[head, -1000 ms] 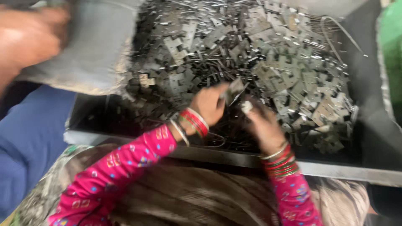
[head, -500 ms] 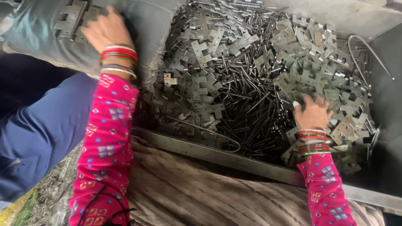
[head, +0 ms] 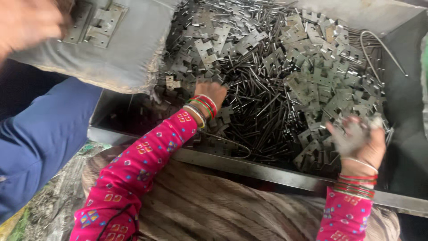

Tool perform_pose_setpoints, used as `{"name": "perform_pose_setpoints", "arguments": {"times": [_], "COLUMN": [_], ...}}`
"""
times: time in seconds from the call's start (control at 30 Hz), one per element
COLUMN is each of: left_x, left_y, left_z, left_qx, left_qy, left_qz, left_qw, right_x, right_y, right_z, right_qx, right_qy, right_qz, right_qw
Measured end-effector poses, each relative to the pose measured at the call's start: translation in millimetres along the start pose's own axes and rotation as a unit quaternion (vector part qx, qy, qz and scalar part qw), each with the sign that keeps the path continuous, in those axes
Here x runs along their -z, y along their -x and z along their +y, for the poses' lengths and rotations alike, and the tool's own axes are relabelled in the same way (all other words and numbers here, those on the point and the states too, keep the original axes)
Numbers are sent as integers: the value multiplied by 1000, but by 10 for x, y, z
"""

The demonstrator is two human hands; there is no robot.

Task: The person sorts metal hinge components and pins from a large metal tray by hand. Several individuals collaborate, picking through the bin and separating the metal plates from the thin metal pins.

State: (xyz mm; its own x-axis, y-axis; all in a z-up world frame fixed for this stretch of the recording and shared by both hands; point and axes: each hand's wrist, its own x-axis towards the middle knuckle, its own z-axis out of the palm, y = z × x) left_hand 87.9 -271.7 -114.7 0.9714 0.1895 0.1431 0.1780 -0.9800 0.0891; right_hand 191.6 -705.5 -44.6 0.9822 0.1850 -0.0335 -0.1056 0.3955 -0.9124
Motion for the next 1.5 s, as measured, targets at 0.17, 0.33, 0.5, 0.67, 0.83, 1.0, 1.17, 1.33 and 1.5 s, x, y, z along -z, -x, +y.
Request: {"name": "perform_pose_setpoints", "arguments": {"times": [0.17, 0.33, 0.5, 0.67, 0.83, 1.0, 1.17, 1.33, 1.5], "left_x": [-488, -299, 389, 775, 849, 1085, 1069, 571, 710], "left_y": [-251, -211, -244, -157, -171, -275, -243, 194, 536], "left_z": [-116, -41, -34, 269, 206, -109, 122, 976, 1193], "left_qx": [76, 101, 100, 13, -178, -43, 201, -107, -141], "left_qy": [-103, -57, 302, 568, 452, 702, 796, 573, 415], "left_qz": [-122, -97, -122, -225, -103, -92, -87, 100, 93], "left_qw": [984, 988, 940, 791, 868, 705, 564, 806, 894], "right_x": [125, -490, -922, -1195, -1065, -627, -709, -1247, -1204], "right_y": [210, 117, -363, -814, -718, -449, -8, 347, 400], "right_z": [-40, 208, 705, 1357, 1269, 670, 375, 589, 923], "right_qx": [19, -181, -79, 129, 239, 52, -172, -257, -234], "right_qy": [-161, 50, 310, 713, 629, 131, -123, -1, -94], "right_qz": [-42, 89, -34, -13, -68, -55, -52, -36, -182], "right_qw": [986, 978, 947, 689, 736, 988, 976, 966, 950]}}
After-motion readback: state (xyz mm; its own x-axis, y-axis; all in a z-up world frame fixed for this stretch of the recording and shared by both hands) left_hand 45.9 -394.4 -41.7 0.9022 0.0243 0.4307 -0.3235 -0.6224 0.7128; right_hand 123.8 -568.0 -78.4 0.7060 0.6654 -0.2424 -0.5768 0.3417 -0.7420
